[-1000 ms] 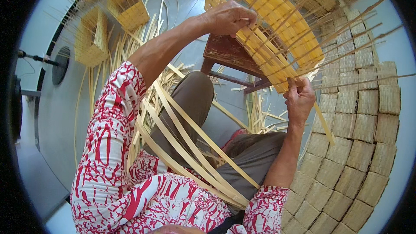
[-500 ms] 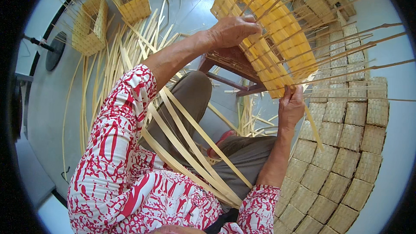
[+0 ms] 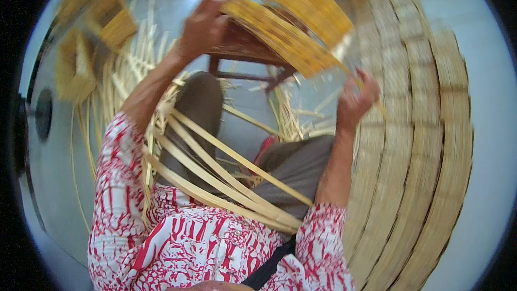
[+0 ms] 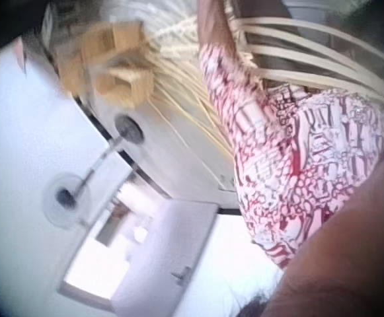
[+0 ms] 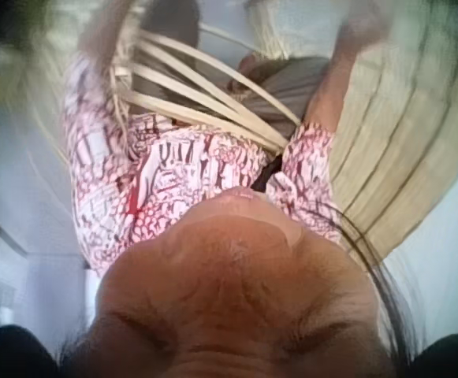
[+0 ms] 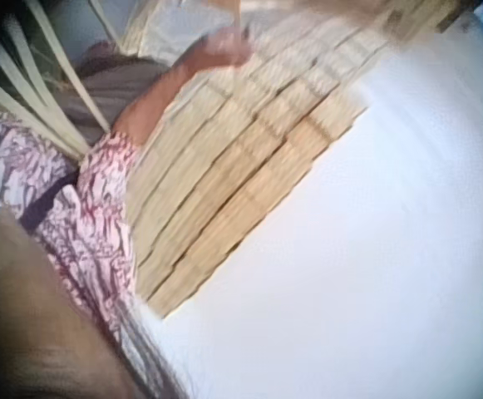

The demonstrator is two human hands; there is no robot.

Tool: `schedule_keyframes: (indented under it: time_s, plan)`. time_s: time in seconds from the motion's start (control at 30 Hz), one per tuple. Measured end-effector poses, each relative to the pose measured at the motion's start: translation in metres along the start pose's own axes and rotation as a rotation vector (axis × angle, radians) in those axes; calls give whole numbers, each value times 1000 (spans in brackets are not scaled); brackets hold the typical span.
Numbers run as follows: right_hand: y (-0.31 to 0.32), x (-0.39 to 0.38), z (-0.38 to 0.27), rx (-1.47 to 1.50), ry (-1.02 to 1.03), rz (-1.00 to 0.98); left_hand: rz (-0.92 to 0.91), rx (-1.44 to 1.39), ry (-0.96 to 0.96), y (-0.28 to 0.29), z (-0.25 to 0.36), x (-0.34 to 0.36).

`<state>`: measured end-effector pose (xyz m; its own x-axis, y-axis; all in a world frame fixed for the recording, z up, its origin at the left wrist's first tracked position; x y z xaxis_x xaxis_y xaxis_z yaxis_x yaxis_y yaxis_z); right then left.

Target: The person weaves a basket by hand, interlacing thin bamboo strips through a pre-formed frame. They repeatedly pull strips through the structure and adjust the weave to maintain tension.

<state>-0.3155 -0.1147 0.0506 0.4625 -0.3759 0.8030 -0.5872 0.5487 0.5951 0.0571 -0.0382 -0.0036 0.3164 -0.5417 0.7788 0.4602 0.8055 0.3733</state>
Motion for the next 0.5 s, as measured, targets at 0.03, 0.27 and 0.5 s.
schedule_keyframes:
  time_s: [0.03,0.27,0.5]
  plan:
    - [-7,4,0,11,23,-71,-55,19,3,9,6,-6]
    - [-30,-5,11,424,-120,-181,-451,-169,-138,-12,89,-23]
    - [-32,14,-39,545,-116,-303,-372,-128,-172,-61,133,-1]
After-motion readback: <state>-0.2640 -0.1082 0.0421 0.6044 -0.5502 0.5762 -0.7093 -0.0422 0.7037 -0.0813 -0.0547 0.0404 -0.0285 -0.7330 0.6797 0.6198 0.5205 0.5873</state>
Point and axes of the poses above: each hand's wrist, its own x-axis towards the middle knuckle, its own y-axis out of the back of the hand, z = x × y, the point moved 3 cm from there along x, towards the middle knuckle, and after that the axes turned 12 degrees about y, right-handed, at the moved point
